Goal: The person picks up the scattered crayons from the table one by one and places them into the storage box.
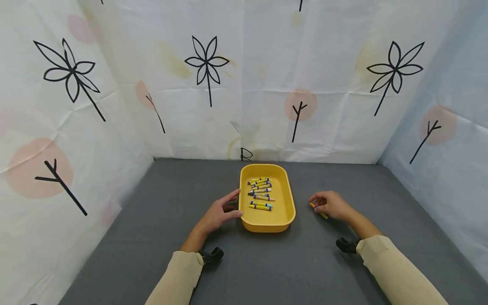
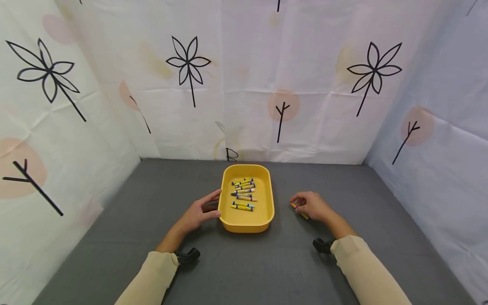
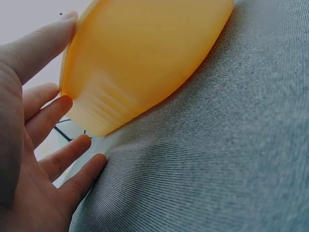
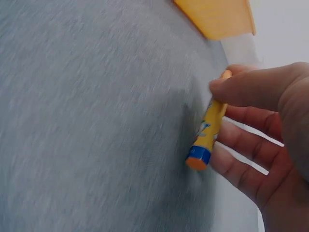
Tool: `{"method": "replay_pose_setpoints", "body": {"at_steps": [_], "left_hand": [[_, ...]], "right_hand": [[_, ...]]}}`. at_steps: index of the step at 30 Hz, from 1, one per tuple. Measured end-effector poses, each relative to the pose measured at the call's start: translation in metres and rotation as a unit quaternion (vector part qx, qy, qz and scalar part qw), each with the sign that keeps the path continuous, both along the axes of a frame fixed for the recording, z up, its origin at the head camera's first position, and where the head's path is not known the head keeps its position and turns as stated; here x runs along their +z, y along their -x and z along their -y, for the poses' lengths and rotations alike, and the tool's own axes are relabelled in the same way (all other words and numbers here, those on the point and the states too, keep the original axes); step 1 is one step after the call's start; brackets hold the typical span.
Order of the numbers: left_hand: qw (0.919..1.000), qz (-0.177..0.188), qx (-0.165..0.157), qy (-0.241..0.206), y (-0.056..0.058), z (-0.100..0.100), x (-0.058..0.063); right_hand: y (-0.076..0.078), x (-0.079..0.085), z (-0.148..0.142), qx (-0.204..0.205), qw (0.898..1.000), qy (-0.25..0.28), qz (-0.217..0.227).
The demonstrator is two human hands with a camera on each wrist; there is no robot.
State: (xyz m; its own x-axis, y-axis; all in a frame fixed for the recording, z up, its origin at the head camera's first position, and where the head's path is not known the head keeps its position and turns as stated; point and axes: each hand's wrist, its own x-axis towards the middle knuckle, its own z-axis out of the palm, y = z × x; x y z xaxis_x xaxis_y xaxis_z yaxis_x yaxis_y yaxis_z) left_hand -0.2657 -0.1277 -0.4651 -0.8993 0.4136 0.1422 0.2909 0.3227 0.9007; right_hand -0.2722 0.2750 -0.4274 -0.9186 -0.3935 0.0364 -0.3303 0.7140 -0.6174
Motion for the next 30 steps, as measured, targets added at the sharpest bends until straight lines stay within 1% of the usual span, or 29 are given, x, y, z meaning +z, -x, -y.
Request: {"method": "replay_pose_setpoints", "body": {"at_steps": [5,13,16,19,24,27,30], "left_hand": [[1.0,0.002,-0.003,-0.003,0.001,-0.001,-0.002],[1.0,0.001,-0.003,-0.007,0.001,0.0,-0.003],[1.0,0.005,-0.001,-0.009,0.0,0.001,-0.002],[0.9999,0.006,-0.002,-0.01,0.0,0.001,-0.002],[0.9998,0.011,-0.008,-0.012,0.001,0.0,-0.002],[0.9998,0.014,-0.007,-0.013,0.001,-0.001,-0.002],[0.9999,0.008,-0.005,-0.009,0.0,-0.001,0.0]], "right_hand": [[0.007,0.007,0.009,-0.021,0.999,0.021,-0.038],[0.014,0.029,0.034,-0.042,0.994,0.038,-0.098],[0.018,0.037,0.043,-0.045,0.992,0.038,-0.11],[0.022,0.043,0.053,-0.044,0.992,0.035,-0.109],[0.028,0.05,0.072,-0.035,0.994,0.039,-0.096],[0.031,0.054,0.085,-0.023,0.995,0.039,-0.09],[0.034,0.059,0.098,0.0,0.996,0.033,-0.086]]}}
